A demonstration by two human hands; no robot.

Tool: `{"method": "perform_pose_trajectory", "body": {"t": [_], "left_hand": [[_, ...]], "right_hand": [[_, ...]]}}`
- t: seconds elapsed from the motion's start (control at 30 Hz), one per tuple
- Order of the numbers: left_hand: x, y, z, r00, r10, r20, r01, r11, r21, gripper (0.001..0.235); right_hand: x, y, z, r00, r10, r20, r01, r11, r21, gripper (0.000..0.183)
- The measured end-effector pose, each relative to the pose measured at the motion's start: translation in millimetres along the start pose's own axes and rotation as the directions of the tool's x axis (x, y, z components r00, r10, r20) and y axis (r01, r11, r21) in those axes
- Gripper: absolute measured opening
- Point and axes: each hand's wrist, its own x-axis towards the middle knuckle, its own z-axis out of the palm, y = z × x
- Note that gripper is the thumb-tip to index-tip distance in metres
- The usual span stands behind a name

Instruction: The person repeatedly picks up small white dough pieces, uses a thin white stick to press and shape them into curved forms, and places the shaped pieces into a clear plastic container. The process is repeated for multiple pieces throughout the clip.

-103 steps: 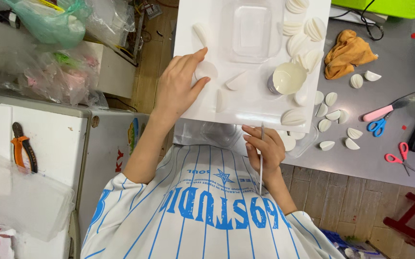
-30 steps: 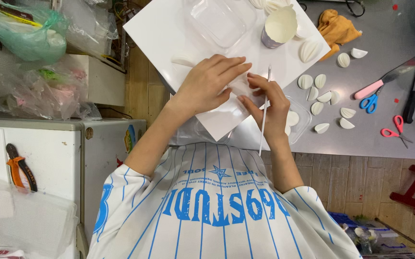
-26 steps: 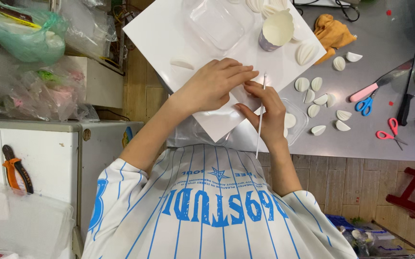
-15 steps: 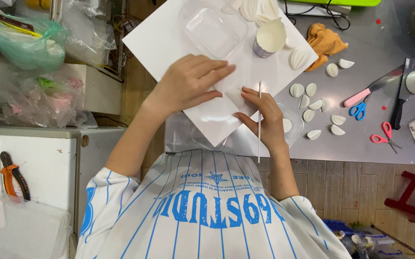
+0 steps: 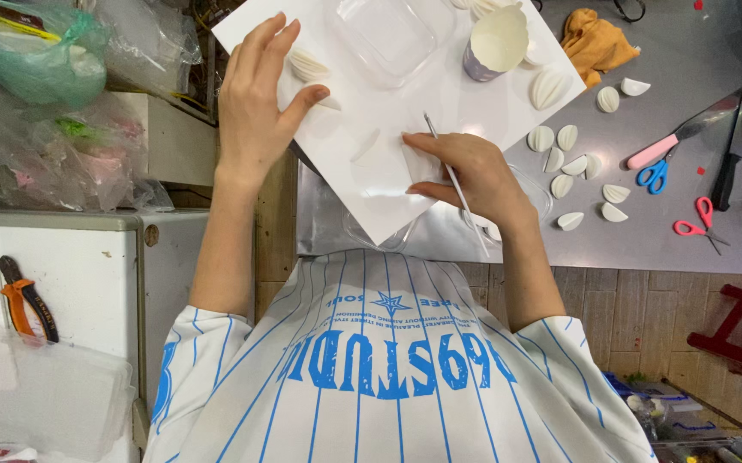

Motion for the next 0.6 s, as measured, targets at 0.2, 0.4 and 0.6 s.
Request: {"method": "perform_pose_trajectory", "body": {"t": [0.2,0.4,0.6], "left_hand": [[-19,87,-3,0.997,0.048,0.066,-0.025,0.953,-0.303,0.061],[-17,127,-6,0.848,-0.198,0.492,0.52,0.497,-0.695,0.06],[-16,123,-5,0.743,-0.023,0.669,0.661,-0.136,-0.738,0.055]], "right_hand": [[0,-14,5,0.939,-0.15,-0.309,0.156,0.988,-0.004,0.081],[-12,-37,8,0.856,-0.37,-0.36,0.226,0.896,-0.382,0.084],[-11,-39,7,0.813,-0.373,-0.447,0.295,0.926,-0.236,0.096]]}}
